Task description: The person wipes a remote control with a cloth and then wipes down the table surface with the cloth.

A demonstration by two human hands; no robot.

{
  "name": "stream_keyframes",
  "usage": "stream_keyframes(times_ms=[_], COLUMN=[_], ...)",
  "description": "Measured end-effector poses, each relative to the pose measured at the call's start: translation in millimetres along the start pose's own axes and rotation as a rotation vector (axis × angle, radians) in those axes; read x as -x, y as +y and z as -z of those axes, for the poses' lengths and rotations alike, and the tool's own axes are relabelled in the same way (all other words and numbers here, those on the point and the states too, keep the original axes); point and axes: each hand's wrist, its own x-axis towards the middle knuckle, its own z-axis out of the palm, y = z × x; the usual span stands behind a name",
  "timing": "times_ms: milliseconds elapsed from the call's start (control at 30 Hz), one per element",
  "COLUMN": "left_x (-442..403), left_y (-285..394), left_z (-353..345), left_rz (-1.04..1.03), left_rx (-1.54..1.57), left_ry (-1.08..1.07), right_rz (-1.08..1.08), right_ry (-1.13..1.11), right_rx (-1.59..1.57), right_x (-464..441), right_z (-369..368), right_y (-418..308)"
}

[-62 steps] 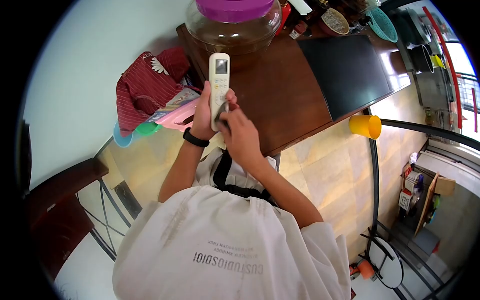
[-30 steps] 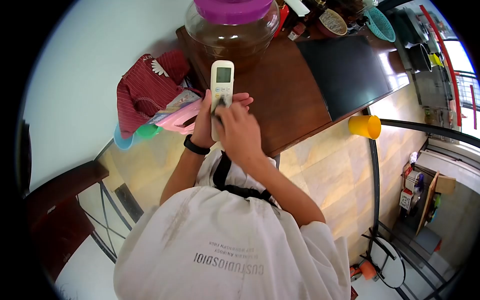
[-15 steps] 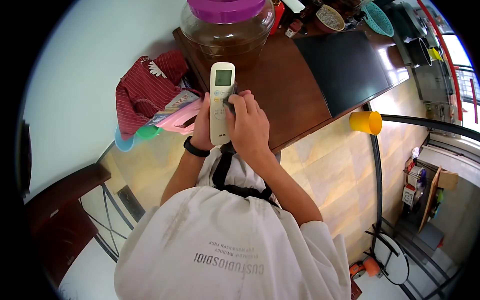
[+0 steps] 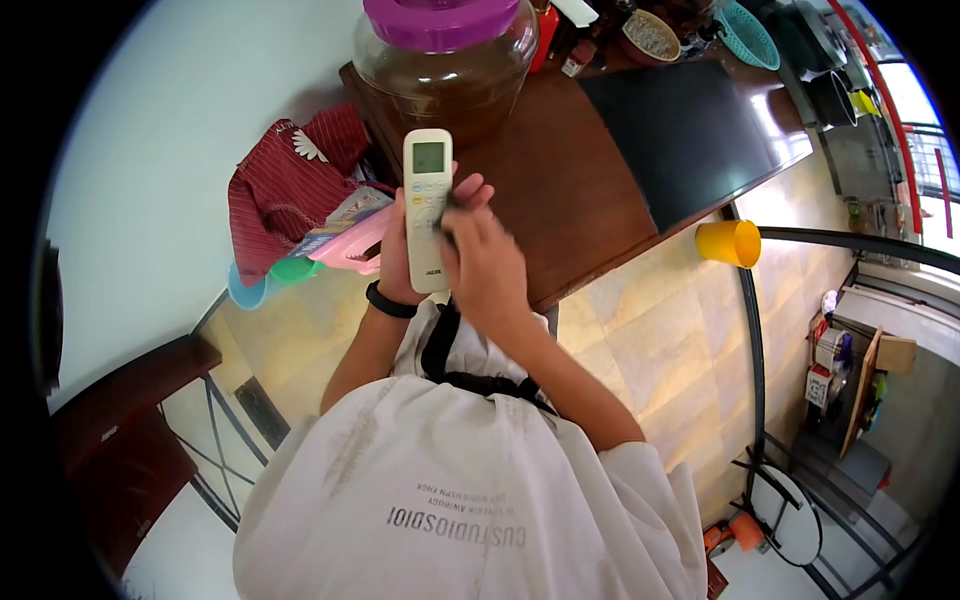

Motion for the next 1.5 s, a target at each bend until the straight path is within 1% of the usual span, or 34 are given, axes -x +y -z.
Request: stream_keyframes(times_ms=[33,67,100,133,167,200,267,333,367,400,433,500,533,633,700,733,767,800,833,900,933,1000,1033,1100,1133,1200,1267,1300,1333,1367,1400,1433,1467,1500], left_x=[-0.1,1.8,3.7,6.0,5.9,4.0,1.4,0.0,-1.5,-3.2,-3.3,-4.4,-5.8,-12.4,-13.0,-12.8,-12.2,-8.9,-6.4,-5.1,-4.8,-2.9,-3.9,-4.0,-1.0,2.1,3.5,4.9,9.7,9.5,3.8,-0.3,13.7,14.6], left_y=[4.2,7.9,8.9,5.3,4.0,1.8,-6.6,-5.1,-3.2,0.0,5.9,8.6,9.0,12.0,14.7,11.3,9.2,5.5,-5.3,-12.7,-10.7,-6.5,-8.5,-7.4,-7.4,-1.0,-1.2,-1.9,-3.7,-4.0,-1.1,0.4,3.6,3.7], left_z=[3.1,6.0,9.7,18.3,16.8,12.4,0.0,-2.2,-2.9,7.1,12.8,35.8,40.6,25.9,2.8,0.6,-1.1,3.1,-1.8,-17.7,-6.4,35.4,46.6,47.3,44.8,2.6,3.5,5.4,28.8,48.5,62.8,74.1,24.5,13.4], left_rz=[-0.008,0.001,0.011,0.078,0.076,0.048,0.022,0.010,0.002,-0.021,-0.017,-0.011,-0.011,-0.039,-0.044,-0.006,0.032,0.151,0.107,0.147,0.149,0.243,0.246,0.203,0.202,0.111,0.126,0.144,0.178,0.180,0.200,0.214,0.176,0.173], left_rx=[-0.001,0.003,0.008,0.081,0.084,0.015,-0.104,-0.088,-0.071,0.038,0.087,0.022,0.022,0.047,-0.172,-0.239,-0.307,-0.221,-0.204,-0.113,-0.113,0.194,0.193,0.288,0.286,-0.112,-0.139,-0.165,-0.221,-0.218,-0.062,0.096,-0.226,-0.227], left_ry=[-0.006,0.018,0.042,-0.040,-0.034,-0.030,-0.014,-0.012,-0.012,-0.038,0.000,-0.088,-0.082,-0.105,0.091,0.102,0.113,-0.068,-0.028,0.141,0.139,-0.109,-0.116,-0.280,-0.277,0.114,0.131,0.151,0.241,0.249,-0.120,-0.493,0.088,0.089], right_rz=[0.050,0.055,0.060,0.053,0.040,0.051,-0.023,-0.064,-0.004,0.060,0.073,0.107,0.104,0.133,0.116,0.118,0.090,0.059,0.060,0.060,0.033,0.013,-0.004,-0.024,0.017,0.067,0.042,0.041,-0.005,-0.054,-0.108,-0.108,-0.125,-0.142], right_ry=[-0.038,-0.102,-0.107,-0.126,-0.145,-0.114,-0.002,0.035,0.005,-0.025,-0.086,-0.171,-0.174,-0.169,-0.135,-0.137,-0.093,-0.048,-0.048,0.050,0.053,0.062,0.072,0.097,0.084,0.074,-0.051,-0.054,0.000,0.055,0.097,0.101,0.110,0.115], right_rx=[-0.005,0.037,0.036,0.049,0.060,0.081,0.008,-0.022,0.005,0.035,0.081,0.097,0.094,0.130,0.083,0.083,0.093,0.105,0.106,0.188,0.167,0.148,0.129,0.125,0.125,0.123,0.133,0.135,0.115,0.093,0.038,0.037,-0.062,-0.161], right_x=[12.7,27.3,31.4,33.6,36.6,28.5,2.2,-2.8,6.4,16.1,29.7,42.4,39.6,25.5,21.1,17.6,12.2,6.4,-0.2,-15.5,-21.4,-32.5,-38.1,-36.7,-30.0,-18.8,-6.5,-11.6,-21.7,-29.3,-35.3,-35.2,-35.0,-34.6], right_z=[-3.9,-7.9,-9.2,-8.6,-7.3,-5.2,2.9,4.2,0.8,-2.4,-6.0,-15.0,-13.9,-7.8,-8.0,-6.7,-5.2,-3.0,-0.4,4.6,7.0,6.6,6.5,1.5,-2.0,-5.5,-6.0,-5.0,-2.8,-0.2,4.6,7.4,10.2,12.7], right_y=[-1.0,-3.4,-0.7,1.1,2.2,6.0,7.5,6.3,5.4,4.5,-0.5,-0.9,-1.1,-2.9,-5.8,-6.7,-6.7,-6.2,-5.1,-1.9,-1.3,4.1,7.0,12.2,14.3,13.0,8.4,12.2,18.9,23.3,22.2,25.4,29.2,31.5])
